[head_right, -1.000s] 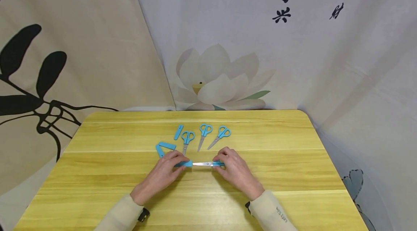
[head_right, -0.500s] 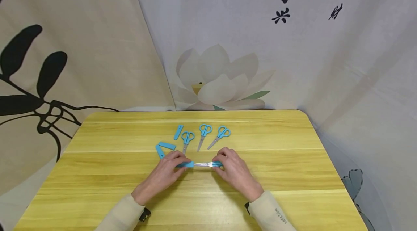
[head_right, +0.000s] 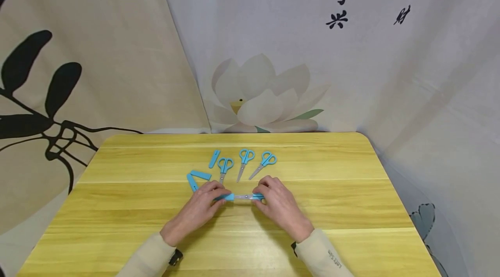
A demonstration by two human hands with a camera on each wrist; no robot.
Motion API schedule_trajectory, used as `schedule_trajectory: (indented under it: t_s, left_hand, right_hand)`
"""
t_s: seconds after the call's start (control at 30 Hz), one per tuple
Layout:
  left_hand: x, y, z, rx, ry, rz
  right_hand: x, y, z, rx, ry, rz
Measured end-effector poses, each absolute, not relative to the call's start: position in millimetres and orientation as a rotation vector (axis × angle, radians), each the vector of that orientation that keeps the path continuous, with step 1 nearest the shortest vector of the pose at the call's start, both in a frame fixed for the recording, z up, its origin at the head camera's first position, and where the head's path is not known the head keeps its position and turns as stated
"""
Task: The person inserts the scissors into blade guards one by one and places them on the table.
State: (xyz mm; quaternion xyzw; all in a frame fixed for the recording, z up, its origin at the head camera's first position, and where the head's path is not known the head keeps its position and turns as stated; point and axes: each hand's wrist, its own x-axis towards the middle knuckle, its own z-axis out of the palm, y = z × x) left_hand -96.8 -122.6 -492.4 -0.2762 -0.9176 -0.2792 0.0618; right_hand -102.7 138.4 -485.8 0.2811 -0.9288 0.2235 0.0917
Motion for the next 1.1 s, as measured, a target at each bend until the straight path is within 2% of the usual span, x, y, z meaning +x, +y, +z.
schedule_trajectory:
  t_s: [1.1]
  left_hand:
    - [-99.6, -118.5, -492.0, -0.86, -2.74, -0.844]
  right_hand:
    - [-107.6, 125.3, -480.5, 0.89, -2.74, 0.692]
